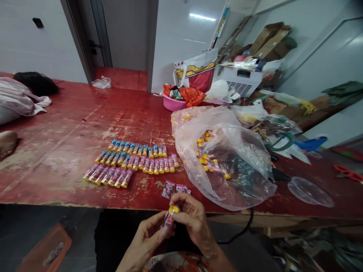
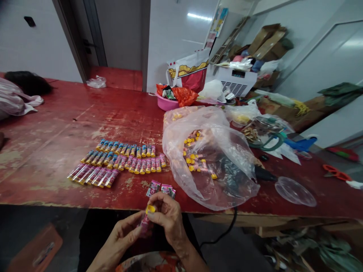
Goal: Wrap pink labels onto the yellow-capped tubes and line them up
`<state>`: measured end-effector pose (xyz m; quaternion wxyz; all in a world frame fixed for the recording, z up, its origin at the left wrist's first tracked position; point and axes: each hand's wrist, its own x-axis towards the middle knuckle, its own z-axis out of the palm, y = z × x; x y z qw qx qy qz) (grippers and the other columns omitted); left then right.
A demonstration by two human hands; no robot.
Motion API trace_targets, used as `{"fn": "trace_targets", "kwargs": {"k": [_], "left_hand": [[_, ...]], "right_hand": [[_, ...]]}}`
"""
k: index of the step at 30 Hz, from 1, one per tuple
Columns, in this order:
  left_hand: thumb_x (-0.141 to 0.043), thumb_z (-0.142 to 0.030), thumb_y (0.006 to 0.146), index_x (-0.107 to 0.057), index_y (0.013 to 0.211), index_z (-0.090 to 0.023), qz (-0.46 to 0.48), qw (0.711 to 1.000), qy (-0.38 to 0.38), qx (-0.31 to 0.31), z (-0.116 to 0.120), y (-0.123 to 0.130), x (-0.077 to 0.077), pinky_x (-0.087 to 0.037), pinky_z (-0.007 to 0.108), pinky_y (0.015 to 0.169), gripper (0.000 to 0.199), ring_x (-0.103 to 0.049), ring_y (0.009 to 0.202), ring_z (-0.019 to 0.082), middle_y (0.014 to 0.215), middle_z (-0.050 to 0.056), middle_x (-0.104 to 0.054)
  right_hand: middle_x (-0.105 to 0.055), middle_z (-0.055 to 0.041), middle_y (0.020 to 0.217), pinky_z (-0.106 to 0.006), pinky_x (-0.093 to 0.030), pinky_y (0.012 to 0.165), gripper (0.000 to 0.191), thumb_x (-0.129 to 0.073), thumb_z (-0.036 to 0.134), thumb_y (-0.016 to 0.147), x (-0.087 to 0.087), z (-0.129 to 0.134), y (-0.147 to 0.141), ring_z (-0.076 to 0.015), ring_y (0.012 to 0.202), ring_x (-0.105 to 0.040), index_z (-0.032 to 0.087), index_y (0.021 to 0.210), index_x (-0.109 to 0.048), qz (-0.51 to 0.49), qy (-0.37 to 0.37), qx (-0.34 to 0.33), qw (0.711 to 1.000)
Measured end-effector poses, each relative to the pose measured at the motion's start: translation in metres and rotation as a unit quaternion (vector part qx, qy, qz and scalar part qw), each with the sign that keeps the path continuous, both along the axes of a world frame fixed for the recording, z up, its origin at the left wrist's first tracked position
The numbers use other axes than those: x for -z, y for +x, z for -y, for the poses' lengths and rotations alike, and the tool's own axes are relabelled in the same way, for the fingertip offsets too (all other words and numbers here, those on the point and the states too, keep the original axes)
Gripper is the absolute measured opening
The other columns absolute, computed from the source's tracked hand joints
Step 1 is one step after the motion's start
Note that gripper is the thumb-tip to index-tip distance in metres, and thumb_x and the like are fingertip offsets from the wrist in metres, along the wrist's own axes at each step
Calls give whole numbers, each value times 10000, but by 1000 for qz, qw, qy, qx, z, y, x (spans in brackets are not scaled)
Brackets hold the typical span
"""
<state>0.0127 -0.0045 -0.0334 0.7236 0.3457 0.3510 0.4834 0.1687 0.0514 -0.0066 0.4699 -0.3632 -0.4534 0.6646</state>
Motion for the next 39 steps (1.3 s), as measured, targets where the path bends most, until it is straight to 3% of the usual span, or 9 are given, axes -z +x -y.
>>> {"fn": "trace_targets", "kwargs": {"k": [6,15,25,33,39], "left_hand": [[-729,-370,778,-697,1153,-243,3,1000,10,2,-1,3,1,-443,372,926,397,-633,971,252,1042,84,-726],[-758,-334,753,-719,1108,-243,12,999,11,-37,-2,2,9,-444,346,917,369,-639,989,248,1029,81,-737],[-760,-393,736,-734,1074,-217,-2,999,18,-45,-5,3,18,-462,324,868,382,-638,891,225,973,78,-733],[-765,-408,730,-732,1076,-213,2,999,-2,-39,-5,2,18,-466,275,784,398,-611,800,175,873,55,-719],[-787,-386,715,-738,1041,-212,42,994,-35,-93,-6,1,18,-496,269,756,373,-633,784,164,917,68,-737]], "right_hand": [[-564,-16,846,-246,-421,624,232,-733,235,660,-8,5,2,-139,689,-509,193,880,-671,76,102,-30,991],[-558,-11,865,-239,-418,619,220,-714,220,683,-5,0,0,-131,689,-510,202,897,-664,91,130,-53,986],[-588,1,735,-239,-426,608,229,-749,274,690,-1,-6,-1,-129,648,-524,180,875,-653,91,57,-62,992],[-632,-25,832,-213,-398,577,273,-753,336,703,9,-8,1,-109,658,-464,173,911,-686,55,43,-12,997],[-617,-27,818,-215,-420,551,269,-755,337,693,19,-9,1,-118,652,-484,182,907,-705,35,22,9,999]]}}
